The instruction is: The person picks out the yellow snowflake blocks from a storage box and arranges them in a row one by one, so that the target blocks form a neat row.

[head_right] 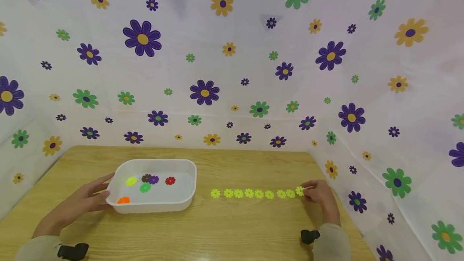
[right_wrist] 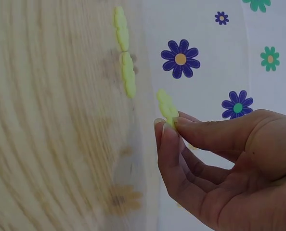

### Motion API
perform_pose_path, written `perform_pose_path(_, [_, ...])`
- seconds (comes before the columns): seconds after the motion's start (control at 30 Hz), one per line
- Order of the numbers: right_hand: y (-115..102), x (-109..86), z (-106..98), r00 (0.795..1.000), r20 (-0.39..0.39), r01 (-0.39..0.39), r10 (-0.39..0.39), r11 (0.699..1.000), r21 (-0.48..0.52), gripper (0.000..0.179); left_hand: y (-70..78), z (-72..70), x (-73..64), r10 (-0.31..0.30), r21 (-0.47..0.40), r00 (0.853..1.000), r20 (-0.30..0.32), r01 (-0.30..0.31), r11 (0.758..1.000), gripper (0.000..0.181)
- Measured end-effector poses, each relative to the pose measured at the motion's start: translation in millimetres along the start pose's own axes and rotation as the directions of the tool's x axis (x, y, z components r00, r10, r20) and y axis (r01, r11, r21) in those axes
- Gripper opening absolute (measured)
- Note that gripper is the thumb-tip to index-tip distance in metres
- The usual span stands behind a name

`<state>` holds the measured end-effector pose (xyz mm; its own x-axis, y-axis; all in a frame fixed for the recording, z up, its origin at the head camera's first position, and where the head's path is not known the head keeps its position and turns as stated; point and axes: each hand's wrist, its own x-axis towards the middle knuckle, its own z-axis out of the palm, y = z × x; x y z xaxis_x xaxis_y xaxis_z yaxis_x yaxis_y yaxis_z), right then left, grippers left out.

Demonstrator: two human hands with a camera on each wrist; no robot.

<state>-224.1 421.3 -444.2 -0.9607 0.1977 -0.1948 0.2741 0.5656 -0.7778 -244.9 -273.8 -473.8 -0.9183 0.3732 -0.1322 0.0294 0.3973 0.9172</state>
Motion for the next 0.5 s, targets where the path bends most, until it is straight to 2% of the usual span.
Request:
perform_pose_path(0.3, [9,3.3,1,0.998,-0.035,-0.06,0.059,0.998,-0.016,0.032,-0.6,-0.7,-0.3,0.011,0.006,1.0,-0.003,-0.011,1.0,0.077])
perform_pose_path(0.5, [15,6.2,2,0.997,-0.058,-0.061,0.059,0.997,-0.036,0.033,0.5,-1.0,-0.1,0.0,0.005,1.0,-0.003,0.0,1.0,0.077])
